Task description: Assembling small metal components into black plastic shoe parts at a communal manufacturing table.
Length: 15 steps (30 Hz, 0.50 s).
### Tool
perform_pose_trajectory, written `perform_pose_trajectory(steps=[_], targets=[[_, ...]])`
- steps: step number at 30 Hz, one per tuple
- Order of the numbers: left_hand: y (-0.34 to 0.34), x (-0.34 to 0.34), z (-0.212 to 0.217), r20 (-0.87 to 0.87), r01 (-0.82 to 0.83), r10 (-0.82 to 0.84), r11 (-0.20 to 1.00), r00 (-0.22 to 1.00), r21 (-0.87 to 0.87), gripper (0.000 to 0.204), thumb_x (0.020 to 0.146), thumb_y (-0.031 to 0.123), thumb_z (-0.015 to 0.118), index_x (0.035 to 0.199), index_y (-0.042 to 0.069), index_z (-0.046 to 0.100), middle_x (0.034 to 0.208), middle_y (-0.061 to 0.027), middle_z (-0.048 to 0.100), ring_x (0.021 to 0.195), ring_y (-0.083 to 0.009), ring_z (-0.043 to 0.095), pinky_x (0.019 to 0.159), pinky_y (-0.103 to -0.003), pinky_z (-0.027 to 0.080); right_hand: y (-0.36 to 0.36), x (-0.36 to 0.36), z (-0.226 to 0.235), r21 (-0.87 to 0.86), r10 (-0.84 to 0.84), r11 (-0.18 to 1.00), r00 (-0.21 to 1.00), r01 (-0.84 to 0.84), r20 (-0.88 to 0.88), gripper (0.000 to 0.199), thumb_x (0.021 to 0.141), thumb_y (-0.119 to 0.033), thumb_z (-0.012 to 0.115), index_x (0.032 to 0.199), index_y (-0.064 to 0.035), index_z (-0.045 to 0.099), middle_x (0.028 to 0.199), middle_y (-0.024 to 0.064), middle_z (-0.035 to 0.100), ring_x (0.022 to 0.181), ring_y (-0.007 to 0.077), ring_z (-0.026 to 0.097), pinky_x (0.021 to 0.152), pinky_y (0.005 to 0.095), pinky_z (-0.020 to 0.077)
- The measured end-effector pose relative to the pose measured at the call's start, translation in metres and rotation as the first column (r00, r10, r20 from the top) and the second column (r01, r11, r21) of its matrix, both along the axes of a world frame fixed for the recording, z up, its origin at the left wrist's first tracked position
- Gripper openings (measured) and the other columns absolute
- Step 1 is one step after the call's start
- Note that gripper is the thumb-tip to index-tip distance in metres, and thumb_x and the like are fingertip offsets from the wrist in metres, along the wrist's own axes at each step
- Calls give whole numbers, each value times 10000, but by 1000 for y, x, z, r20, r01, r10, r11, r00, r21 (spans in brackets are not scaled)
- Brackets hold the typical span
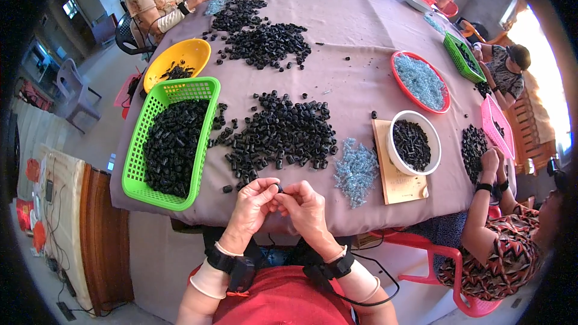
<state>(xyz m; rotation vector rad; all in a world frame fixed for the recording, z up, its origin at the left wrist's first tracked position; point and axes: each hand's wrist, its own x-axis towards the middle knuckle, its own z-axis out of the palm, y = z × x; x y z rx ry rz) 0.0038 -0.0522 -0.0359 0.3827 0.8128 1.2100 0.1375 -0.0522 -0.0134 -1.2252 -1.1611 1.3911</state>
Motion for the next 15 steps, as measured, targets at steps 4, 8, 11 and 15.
perform_pose_trajectory(steps=[4,8,11,15], targets=[[0,-2,2,16,19,-19,1000,1000,-8,157,836,74,627,989,43,612,770,-16,620,617,-98,570,541,-212,445,2,5,-8,107,13,994,985,-32,172,130,796,-34,665,860,-17,553,692,19,595,580,48,546,480,186,450],[1,-5,2,6,77,-77,997,997,16,158,847,86,616,1000,48,603,799,-12,620,621,-98,571,545,-218,451,6,7,-13,176,38,983,996,-52,79,169,782,-42,681,885,-32,547,699,5,577,571,37,523,473,179,436],[2,-7,6,-39,123,-122,992,992,8,156,858,94,602,1008,47,599,816,-8,619,630,-99,574,547,-215,458,8,9,-9,-29,126,991,984,-131,-128,212,783,-38,678,942,-31,538,733,4,577,597,36,528,479,172,434],[2,-6,8,-54,141,-140,990,989,9,184,863,112,600,1033,49,570,798,-22,618,615,-103,575,543,-216,468,11,13,-9,-26,180,981,957,-191,-229,279,802,-35,659,1049,-17,531,778,4,570,618,46,533,520,181,451]])
